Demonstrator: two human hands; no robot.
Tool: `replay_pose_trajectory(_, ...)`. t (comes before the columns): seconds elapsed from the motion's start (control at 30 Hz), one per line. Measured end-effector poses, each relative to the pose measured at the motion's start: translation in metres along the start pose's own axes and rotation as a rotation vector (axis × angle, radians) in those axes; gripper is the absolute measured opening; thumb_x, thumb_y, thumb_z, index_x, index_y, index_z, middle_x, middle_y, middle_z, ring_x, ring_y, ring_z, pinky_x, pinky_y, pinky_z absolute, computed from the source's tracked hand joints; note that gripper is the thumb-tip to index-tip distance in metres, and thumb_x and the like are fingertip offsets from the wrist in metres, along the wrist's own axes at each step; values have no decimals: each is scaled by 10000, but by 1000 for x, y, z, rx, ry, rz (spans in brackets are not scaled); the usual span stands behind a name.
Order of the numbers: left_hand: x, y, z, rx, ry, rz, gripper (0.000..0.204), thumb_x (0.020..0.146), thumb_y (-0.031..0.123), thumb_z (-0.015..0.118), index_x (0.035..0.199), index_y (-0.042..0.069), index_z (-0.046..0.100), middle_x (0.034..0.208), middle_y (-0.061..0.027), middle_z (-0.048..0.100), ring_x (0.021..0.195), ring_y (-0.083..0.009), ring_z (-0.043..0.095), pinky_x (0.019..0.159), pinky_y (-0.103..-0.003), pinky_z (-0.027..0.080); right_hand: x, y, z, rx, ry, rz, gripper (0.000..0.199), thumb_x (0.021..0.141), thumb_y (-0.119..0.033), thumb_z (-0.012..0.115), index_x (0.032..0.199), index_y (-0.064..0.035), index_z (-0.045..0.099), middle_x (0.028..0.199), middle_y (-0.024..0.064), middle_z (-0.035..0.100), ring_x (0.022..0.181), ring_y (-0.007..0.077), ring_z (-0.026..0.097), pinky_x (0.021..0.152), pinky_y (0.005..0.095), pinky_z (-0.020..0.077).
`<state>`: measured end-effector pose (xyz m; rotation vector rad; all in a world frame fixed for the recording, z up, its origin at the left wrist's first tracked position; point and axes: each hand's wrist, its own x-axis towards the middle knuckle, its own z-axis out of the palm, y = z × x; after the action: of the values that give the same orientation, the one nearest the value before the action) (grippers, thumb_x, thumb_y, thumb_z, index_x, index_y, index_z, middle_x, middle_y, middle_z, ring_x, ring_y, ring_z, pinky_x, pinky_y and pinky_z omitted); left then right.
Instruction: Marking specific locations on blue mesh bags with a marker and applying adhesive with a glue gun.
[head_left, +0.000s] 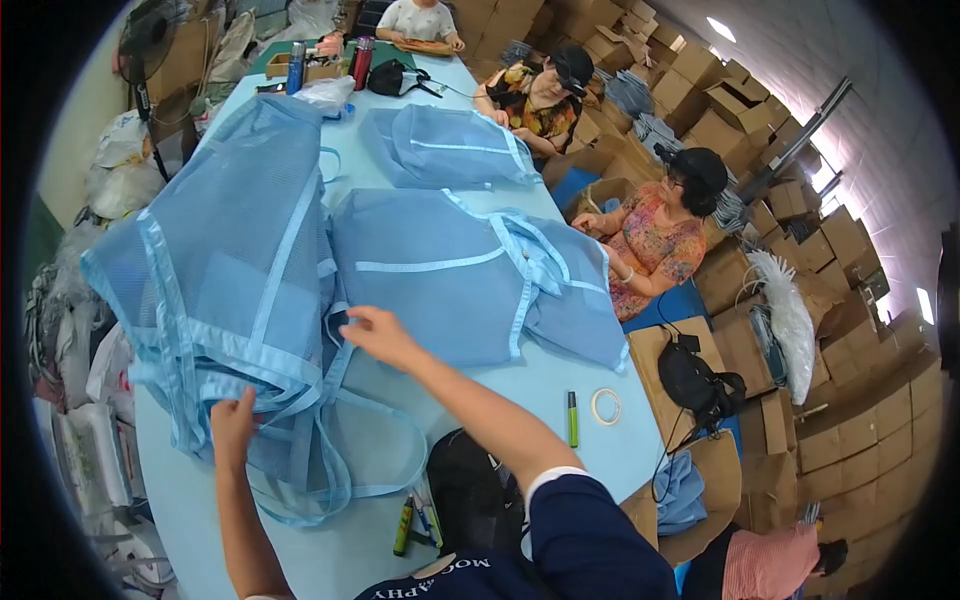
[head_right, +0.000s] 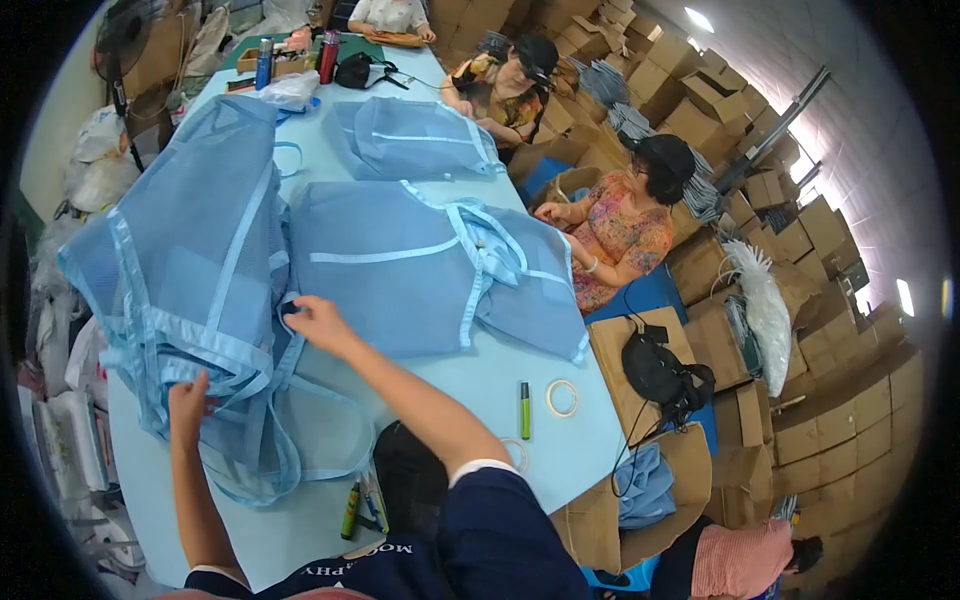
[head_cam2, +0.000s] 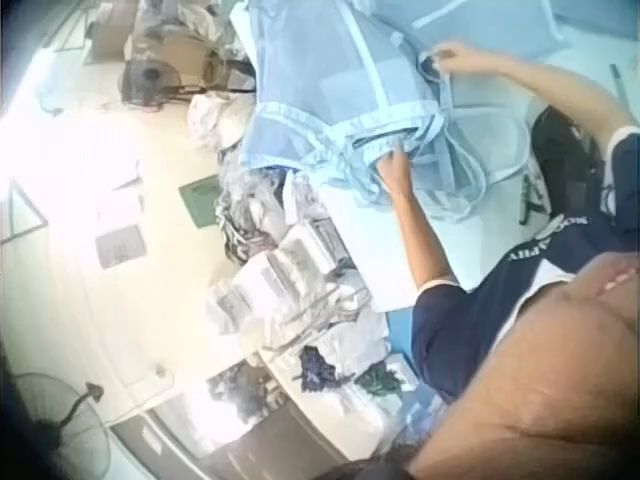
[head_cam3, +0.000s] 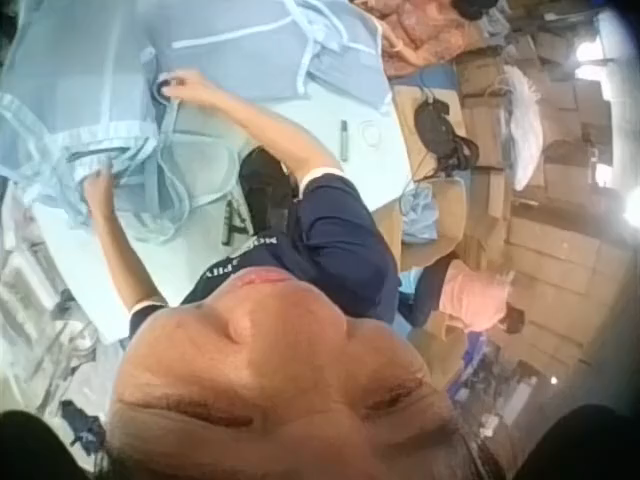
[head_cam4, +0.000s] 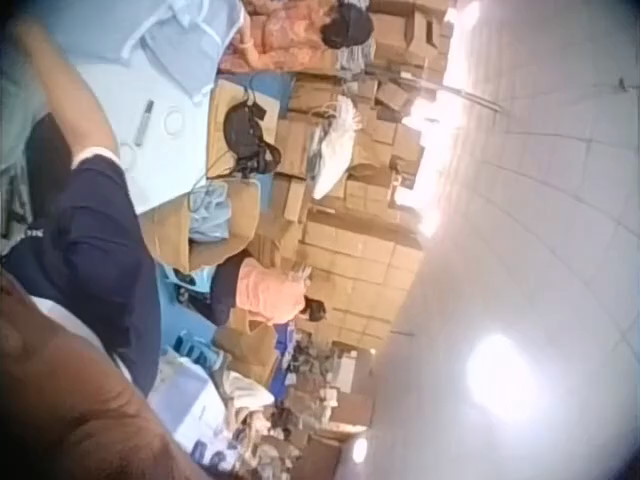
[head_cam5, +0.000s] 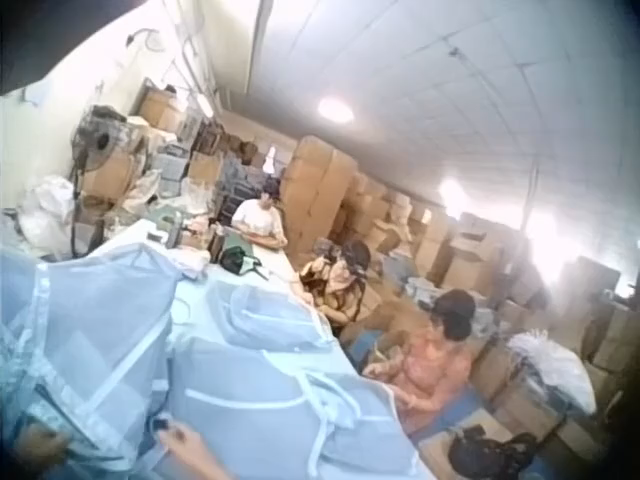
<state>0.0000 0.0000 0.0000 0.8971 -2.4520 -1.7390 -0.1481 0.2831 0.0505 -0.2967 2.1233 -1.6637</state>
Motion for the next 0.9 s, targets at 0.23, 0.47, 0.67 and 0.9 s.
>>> replay_pose_trajectory(0.23,-29,86,18,483,565,882,376,844,285,599,1058,-23,569,1202,-243,520,1044,-369,550,846,-394,445,-124,65,-147,-174,424,-25,296,866,-112,593,1111,52,570,943,131,659,839,167,648,742,262,509)
replay_pose_trajectory(0.47,63,64,82,834,429,781,761,777,433,610,1387,80,321,1479,-205,174,1368,-383,153,1051,-597,125,-288,154,-185,-649,1062,56,159,811,-103,621,938,-13,654,825,134,662,726,242,645,646,313,507)
replay_pose_trajectory(0.67,130,100,76,978,468,687,717,796,457,590,1382,125,343,1478,-174,203,1362,-374,179,1041,-600,157,-354,200,-151,-821,1178,69,100,784,-53,603,863,-15,651,786,131,644,698,277,619,624,370,498)
replay_pose_trajectory(0.9,202,186,83,1189,467,377,693,830,554,504,1397,193,336,1496,-114,203,1377,-335,167,1027,-638,137,-363,207,-131,-956,1209,22,95,773,-31,589,850,6,630,799,140,627,763,314,599,691,390,484)
